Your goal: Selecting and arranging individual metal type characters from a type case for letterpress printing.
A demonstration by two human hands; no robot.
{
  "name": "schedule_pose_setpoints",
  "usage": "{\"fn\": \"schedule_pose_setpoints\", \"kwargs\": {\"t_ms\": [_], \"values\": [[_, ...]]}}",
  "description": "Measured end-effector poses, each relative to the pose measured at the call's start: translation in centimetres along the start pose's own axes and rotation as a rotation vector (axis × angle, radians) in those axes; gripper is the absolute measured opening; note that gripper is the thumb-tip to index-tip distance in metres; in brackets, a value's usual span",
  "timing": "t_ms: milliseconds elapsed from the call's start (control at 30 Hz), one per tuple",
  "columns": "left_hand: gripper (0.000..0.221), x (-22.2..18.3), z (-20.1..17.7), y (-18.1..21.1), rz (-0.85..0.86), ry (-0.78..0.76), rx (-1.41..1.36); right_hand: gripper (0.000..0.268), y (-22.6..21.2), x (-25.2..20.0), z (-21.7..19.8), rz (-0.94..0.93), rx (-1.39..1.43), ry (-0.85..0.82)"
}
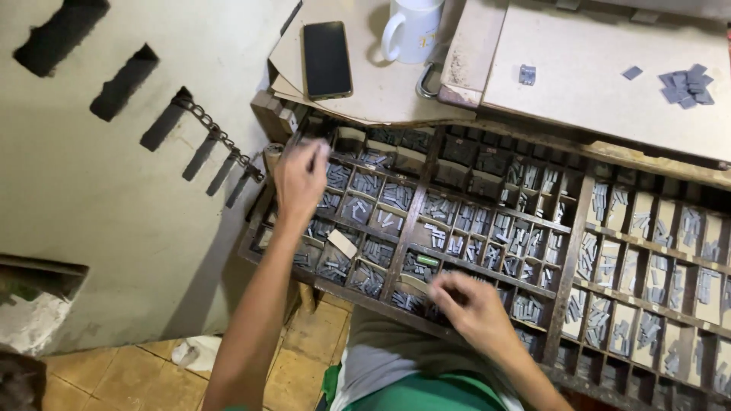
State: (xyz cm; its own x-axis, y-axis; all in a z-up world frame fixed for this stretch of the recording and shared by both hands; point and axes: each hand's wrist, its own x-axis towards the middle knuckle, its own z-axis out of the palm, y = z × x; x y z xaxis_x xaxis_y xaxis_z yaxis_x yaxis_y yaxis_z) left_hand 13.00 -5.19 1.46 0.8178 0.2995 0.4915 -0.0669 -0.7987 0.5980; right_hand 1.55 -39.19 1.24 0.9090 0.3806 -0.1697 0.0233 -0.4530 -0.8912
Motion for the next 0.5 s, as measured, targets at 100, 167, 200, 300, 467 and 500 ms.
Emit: {"fn": "schedule_pose_setpoints", "kwargs": {"t_ms": [100,167,200,300,467,500], "values": [[0.021,-4.7,-3.3,4.9,0.060,-0.093,-0.218,0.022,-3.5,4.2,1.0,-0.124,-0.120,-0.045],[0.018,-8.4,-5.1,7.7,-0.100,-0.243,-0.293,0.015,-6.1,7.1,2.1,-0.064,-0.177,-0.059],[0.018,-9.9,-5.7,8.8,-0.101,-0.236,-0.289,0.015,-5.9,8.6,3.0,-0.071,-0.177,-0.063],[0.014,-13.8,-6.2,10.3,-0.158,-0.193,-0.451,0.013,-6.5,11.3,5.1,-0.196,-0.123,0.049],[0.032,-17.1,-3.6,8.1,0.005,-0.393,-0.436,0.037,-5.8,10.1,3.3,-0.274,-0.065,0.018],[0.032,-17.0,-3.5,8.4,0.003,-0.395,-0.441,0.037,-5.2,9.0,2.6,-0.269,-0.068,0.019]]}}
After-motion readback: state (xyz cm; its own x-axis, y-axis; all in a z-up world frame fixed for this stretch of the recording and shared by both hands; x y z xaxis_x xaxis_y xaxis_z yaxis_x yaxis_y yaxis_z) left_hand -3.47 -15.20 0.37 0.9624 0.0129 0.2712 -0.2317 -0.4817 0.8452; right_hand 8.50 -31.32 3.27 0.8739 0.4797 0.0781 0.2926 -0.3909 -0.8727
